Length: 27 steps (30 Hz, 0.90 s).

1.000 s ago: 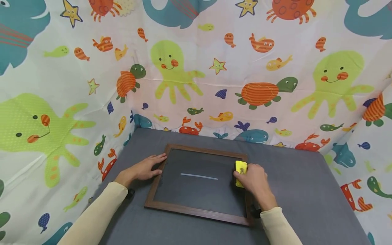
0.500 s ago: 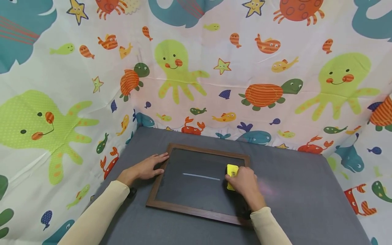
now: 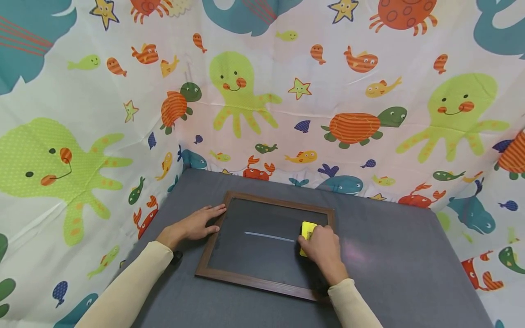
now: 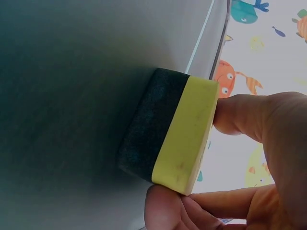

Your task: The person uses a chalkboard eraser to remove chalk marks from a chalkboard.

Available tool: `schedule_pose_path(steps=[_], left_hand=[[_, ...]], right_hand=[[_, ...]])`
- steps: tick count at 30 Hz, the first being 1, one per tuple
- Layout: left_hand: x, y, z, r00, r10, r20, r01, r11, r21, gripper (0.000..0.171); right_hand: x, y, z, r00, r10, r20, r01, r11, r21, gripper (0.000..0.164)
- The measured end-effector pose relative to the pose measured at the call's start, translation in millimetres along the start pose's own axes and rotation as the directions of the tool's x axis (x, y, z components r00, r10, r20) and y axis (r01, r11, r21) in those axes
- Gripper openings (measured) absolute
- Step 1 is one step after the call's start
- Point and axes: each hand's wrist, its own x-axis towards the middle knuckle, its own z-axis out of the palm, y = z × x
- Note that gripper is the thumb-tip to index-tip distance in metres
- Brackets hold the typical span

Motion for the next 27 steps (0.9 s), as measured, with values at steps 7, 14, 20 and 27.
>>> schedule_pose_path(steps=[7, 14, 20, 27], left_hand=[[0.4, -0.7, -1.6, 1.000, 0.000, 0.003, -0.001, 1.000, 0.015, 0.072], [0.9, -3.9, 1.5, 1.000, -0.002, -0.002, 0.002, 1.000, 0.014, 0.072], [-0.3, -2.7, 0.5, 1.000, -0.007, -0.006, 0.007, 1.000, 0.012, 0.072], [0.0, -0.7, 0.7, 1.000, -0.006, -0.009, 0.006, 1.000, 0.008, 0.073]], right_hand=[[0.2, -22.8, 4.3, 1.000, 0.001, 0.000, -0.001, 1.000, 0.011, 0.049], [2.5, -53.2, 14.6, 1.000, 0.016, 0.004, -0.016, 1.000, 0.023, 0.051], [7.1, -81.9, 23.6, 1.000, 0.022, 0.012, -0.022, 0.999, 0.027, 0.052], [10.7, -120.0, 31.6, 0.999, 0.019, 0.051, -0.020, 0.999, 0.029, 0.055]])
